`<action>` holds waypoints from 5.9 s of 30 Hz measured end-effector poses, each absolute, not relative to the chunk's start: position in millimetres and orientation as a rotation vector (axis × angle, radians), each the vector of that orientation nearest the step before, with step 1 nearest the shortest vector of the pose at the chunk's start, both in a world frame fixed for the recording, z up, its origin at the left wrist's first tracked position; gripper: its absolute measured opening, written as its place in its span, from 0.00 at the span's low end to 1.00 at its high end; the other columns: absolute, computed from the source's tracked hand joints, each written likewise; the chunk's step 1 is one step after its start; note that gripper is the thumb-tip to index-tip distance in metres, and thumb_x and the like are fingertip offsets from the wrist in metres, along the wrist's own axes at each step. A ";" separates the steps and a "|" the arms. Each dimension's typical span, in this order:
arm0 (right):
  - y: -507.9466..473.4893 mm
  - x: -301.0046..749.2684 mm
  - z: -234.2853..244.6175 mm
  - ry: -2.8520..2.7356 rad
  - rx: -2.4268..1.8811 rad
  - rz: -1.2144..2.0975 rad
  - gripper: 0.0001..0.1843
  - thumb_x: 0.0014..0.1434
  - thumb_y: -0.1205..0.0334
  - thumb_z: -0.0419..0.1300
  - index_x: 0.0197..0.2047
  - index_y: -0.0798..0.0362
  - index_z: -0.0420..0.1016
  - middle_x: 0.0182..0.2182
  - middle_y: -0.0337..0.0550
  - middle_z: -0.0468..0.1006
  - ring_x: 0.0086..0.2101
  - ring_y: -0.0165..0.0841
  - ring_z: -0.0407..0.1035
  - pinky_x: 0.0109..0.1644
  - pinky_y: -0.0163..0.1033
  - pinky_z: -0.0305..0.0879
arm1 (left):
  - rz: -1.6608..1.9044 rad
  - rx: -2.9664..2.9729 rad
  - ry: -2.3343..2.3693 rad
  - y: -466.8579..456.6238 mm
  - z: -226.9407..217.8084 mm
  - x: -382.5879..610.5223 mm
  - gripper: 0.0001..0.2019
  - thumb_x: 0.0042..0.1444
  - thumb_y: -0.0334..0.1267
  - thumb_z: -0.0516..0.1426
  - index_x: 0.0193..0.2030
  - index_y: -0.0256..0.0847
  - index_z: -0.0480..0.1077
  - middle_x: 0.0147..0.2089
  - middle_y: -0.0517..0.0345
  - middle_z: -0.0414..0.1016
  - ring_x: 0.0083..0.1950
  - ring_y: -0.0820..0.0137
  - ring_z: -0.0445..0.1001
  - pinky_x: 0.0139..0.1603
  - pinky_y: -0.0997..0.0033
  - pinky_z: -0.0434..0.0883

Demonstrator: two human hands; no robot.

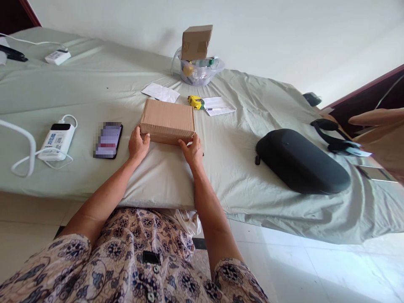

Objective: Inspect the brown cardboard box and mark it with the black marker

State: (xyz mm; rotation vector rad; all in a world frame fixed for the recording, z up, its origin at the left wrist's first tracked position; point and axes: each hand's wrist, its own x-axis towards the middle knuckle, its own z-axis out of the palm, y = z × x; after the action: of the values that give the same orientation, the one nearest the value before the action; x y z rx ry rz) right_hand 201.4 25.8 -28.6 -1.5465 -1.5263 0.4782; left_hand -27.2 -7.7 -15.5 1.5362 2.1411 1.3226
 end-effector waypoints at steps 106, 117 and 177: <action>16.3 197.8 -4.1 -1.370 -1.142 0.603 0.16 0.63 0.46 0.56 0.46 0.49 0.71 0.32 0.37 0.72 0.32 0.28 0.69 0.38 0.36 0.69 | 1.734 1.472 1.917 1.0 -21.1 -40.9 0.31 0.61 0.53 0.59 0.66 0.40 0.62 0.59 0.42 0.73 0.57 0.62 0.75 0.52 0.64 0.77; 22.0 206.8 -8.1 -1.668 -1.517 0.703 0.04 0.54 0.66 0.58 0.32 0.49 0.65 0.32 0.39 0.78 0.34 0.33 0.71 0.45 0.42 0.68 | 1.418 1.404 2.093 1.2 -19.7 -40.9 0.13 0.55 0.34 0.59 0.48 0.38 0.70 0.47 0.47 0.77 0.50 0.61 0.77 0.59 0.57 0.74; 30.9 226.2 -18.4 -1.656 -1.791 0.593 0.09 0.53 0.65 0.56 0.40 0.50 0.68 0.32 0.45 0.79 0.37 0.41 0.72 0.48 0.48 0.69 | 0.754 1.770 2.043 5.6 -0.4 -25.8 0.35 0.64 0.37 0.55 0.77 0.39 0.51 0.58 0.40 0.79 0.60 0.51 0.78 0.60 0.54 0.75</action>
State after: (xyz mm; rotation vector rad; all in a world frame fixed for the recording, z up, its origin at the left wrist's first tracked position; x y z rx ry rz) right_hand 226.2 30.9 -18.4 -1.7910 -1.6565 0.5926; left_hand -25.8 5.6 -0.4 1.7699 2.0429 0.7540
